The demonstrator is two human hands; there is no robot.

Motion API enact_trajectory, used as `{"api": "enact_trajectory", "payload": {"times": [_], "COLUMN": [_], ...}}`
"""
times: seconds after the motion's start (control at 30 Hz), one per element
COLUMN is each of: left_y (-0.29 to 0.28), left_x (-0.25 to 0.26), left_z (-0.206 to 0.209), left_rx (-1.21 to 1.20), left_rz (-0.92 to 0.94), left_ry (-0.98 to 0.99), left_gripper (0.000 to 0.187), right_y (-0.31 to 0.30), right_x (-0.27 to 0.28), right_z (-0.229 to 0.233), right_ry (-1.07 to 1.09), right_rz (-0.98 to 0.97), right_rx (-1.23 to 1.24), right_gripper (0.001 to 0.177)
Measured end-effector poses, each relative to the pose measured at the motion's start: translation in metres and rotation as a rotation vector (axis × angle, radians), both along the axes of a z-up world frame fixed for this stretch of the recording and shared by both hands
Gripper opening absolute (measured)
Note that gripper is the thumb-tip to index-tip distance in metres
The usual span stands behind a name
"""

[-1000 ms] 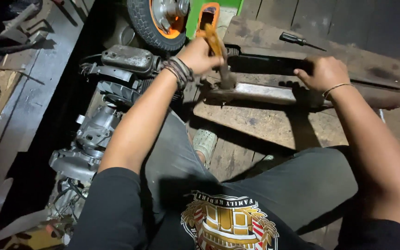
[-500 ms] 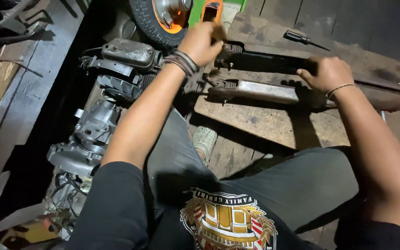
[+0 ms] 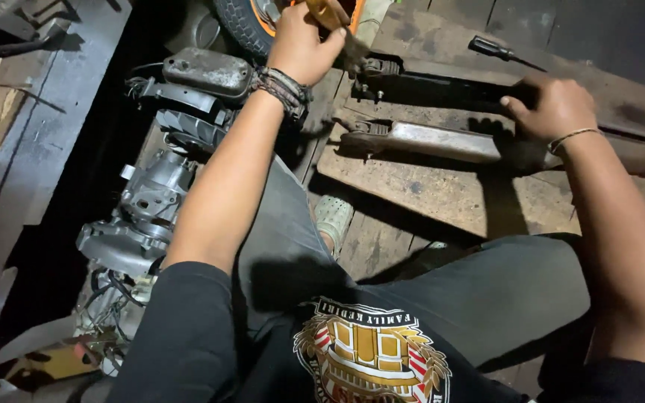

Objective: Using a manual scraper to clean and smooth the surface of a metal motorcycle swingarm.

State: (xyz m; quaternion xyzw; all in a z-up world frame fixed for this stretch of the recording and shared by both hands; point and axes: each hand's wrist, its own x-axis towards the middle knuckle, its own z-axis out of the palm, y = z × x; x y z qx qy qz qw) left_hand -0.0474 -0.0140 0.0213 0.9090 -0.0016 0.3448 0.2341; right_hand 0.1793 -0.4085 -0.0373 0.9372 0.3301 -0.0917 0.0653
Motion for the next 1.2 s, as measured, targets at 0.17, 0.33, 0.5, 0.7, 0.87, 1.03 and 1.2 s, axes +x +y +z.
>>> {"api": "enact_trajectory", "payload": {"times": [0.17, 0.33, 0.5, 0.7, 0.87, 1.03, 1.2], "left_y": [0.003, -0.001, -0.004, -0.028, -0.037, -0.034, -0.051], "left_x": [0.018, 0.018, 0.018, 0.032, 0.038, 0.050, 0.035], "left_z": [-0.044, -0.033, -0.043, -0.026, -0.034, -0.015, 0.003], "left_rx": [-0.106, 0.289, -0.136, 0.212, 0.100, 0.245, 0.082], "left_rz": [0.049, 0.167, -0.083, -0.071, -0.209, -0.168, -0.195], "left_ry": [0.212, 0.576, 0.314, 0.614, 0.483, 0.533, 0.563], "left_gripper": [0.012, 0.054, 0.013, 0.027, 0.024, 0.052, 0.010], "right_y": [-0.004, -0.001, 0.008, 0.008, 0.003, -0.005, -0.004], "right_x": [0.000, -0.003, -0.028, -0.021, -0.023, -0.017, -0.023], "right_z": [0.005, 0.008, 0.034, 0.024, 0.016, 0.016, 0.022], "right_ry": [0.015, 0.007, 0.121, 0.081, 0.073, 0.094, 0.109], "right_rz": [0.036, 0.039, -0.002, 0.029, 0.035, 0.006, 0.017], "right_rx": [0.083, 0.023, 0.010, -0.011, 0.026, 0.019, 0.063], "right_gripper": [0.058, 0.064, 0.047, 0.052, 0.055, 0.053, 0.051]}}
